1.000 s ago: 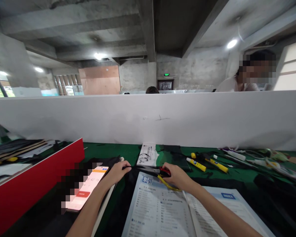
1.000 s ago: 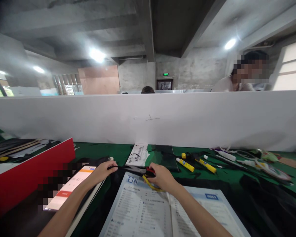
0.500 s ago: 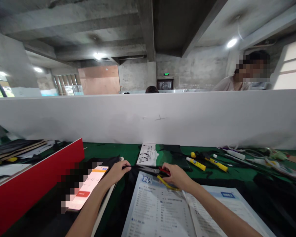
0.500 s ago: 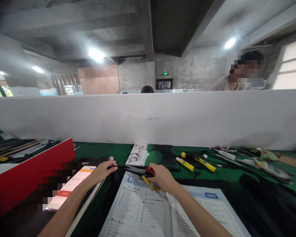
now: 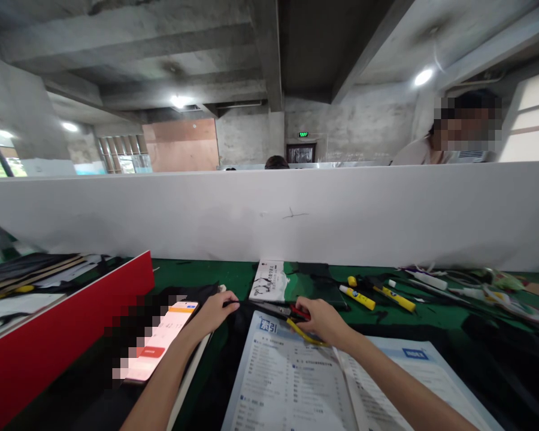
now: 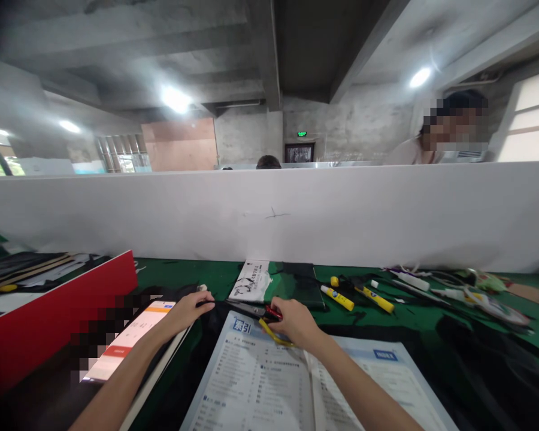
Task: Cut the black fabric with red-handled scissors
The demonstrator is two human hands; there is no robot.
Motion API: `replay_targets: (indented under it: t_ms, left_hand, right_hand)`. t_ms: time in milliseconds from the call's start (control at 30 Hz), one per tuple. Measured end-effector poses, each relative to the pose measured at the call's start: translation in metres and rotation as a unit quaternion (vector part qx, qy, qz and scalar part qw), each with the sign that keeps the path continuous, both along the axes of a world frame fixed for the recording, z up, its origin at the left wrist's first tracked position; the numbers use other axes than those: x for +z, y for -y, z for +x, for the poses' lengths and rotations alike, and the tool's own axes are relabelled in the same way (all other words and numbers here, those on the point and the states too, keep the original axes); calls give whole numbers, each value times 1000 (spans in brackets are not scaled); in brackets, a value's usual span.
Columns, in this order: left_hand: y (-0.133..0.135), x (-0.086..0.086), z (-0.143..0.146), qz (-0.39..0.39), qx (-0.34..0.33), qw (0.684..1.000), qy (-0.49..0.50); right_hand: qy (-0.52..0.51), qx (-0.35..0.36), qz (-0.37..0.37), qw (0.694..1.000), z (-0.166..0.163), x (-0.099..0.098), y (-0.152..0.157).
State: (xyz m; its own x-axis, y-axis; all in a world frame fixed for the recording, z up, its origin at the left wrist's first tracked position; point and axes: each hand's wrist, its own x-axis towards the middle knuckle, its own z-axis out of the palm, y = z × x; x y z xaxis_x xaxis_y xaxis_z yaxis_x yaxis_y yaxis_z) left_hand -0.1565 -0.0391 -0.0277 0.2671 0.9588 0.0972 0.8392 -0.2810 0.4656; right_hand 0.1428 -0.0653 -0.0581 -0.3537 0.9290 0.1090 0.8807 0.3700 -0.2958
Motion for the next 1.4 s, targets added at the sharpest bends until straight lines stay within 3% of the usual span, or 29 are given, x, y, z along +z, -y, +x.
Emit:
replay_targets:
  t_ms: [800,1167,1400]
  left_hand:
    - [0,-1,-1,0,-1,1000,4]
    - [-1,-2,-2,1,-10,1000,10]
    - [-2,-3,-2,1,-9,1000,21]
  right_hand:
    - [154,12,23,988,-11,18,8]
    - [136,7,7,991,-19,31,8]
    - [45,-75,3,996,-9,49,6]
